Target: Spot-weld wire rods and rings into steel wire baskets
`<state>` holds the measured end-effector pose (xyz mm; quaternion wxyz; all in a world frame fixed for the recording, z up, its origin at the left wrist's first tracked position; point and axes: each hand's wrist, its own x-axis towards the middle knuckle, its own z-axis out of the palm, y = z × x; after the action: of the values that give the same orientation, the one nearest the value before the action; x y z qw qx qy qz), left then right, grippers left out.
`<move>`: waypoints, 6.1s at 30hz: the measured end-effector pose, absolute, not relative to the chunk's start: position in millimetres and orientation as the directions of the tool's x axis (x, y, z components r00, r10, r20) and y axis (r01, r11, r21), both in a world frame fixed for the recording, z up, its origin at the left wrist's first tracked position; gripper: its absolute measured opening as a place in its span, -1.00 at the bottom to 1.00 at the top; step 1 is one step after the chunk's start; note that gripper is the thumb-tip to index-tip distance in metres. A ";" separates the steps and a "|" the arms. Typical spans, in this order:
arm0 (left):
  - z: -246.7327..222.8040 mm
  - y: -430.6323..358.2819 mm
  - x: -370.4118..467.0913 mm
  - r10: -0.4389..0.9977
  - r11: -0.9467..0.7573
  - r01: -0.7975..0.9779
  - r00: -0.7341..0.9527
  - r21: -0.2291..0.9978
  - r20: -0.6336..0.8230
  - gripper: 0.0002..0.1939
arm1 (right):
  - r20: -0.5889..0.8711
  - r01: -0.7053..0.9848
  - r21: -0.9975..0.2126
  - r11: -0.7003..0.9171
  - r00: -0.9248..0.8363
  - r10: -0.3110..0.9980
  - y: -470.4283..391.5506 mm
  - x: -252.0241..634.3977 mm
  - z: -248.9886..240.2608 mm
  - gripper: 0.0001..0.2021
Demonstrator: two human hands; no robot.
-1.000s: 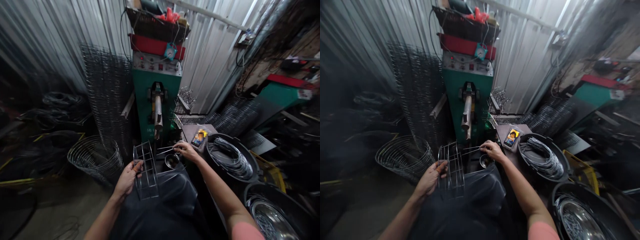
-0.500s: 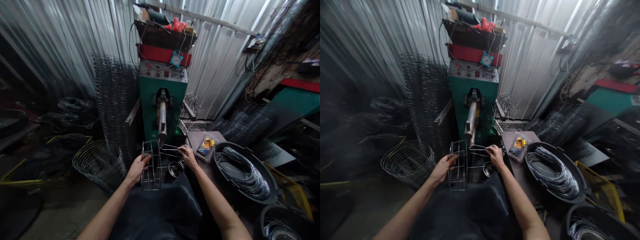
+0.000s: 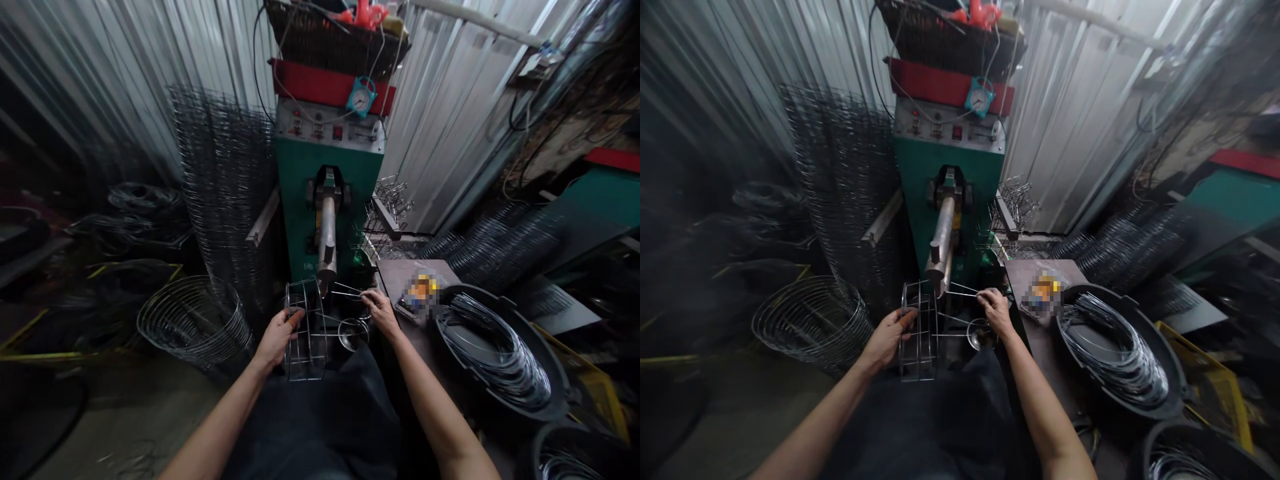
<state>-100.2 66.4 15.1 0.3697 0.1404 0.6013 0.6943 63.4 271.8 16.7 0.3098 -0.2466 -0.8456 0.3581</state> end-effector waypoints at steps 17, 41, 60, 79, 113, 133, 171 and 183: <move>10.8 74.7 -102.7 0.689 0.049 -0.391 -0.653 0.919 -0.314 -0.58 | 0.254 0.244 -0.716 0.654 -0.782 0.570 275.9 49.5 12.2 -0.83; 20.1 79.3 -110.5 0.678 0.034 -0.439 -0.650 0.898 -0.344 -0.58 | 0.212 0.237 -0.744 0.625 -0.803 0.557 283.5 43.5 15.7 -0.81; 27.7 81.0 -113.7 0.663 0.056 -0.436 -0.657 0.898 -0.360 -0.54 | 0.188 0.192 -0.813 0.550 -0.807 0.559 295.7 50.2 13.6 -0.77; 25.1 77.8 -111.8 0.646 0.060 -0.504 -0.638 0.861 -0.419 -0.53 | 0.232 0.311 -0.666 0.678 -0.777 0.585 332.3 100.8 -56.4 -0.71; 22.1 81.4 -104.1 0.549 -0.124 -0.415 -0.785 0.901 -0.286 -0.53 | 0.317 0.566 -0.379 0.732 -0.664 0.677 239.5 114.0 -21.2 -0.80; 18.7 84.8 -106.3 0.597 -0.088 -0.452 -0.737 0.888 -0.316 -0.55 | 0.453 0.257 -0.456 0.852 -0.757 0.471 249.2 39.4 14.7 -0.90; 16.8 107.3 -127.4 0.649 -0.110 -0.532 -0.678 0.839 -0.345 -0.61 | 0.343 0.265 -0.518 0.813 -0.806 0.482 275.3 21.0 26.5 -0.89; 21.7 104.8 -127.5 0.633 -0.105 -0.514 -0.695 0.851 -0.341 -0.63 | 0.323 0.264 -0.540 0.799 -0.811 0.487 272.5 20.0 24.8 -0.93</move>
<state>-127.5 104.8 21.7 0.3867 0.0546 0.5457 0.7414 20.0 272.5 24.8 0.2295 -0.2041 -0.9202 0.2427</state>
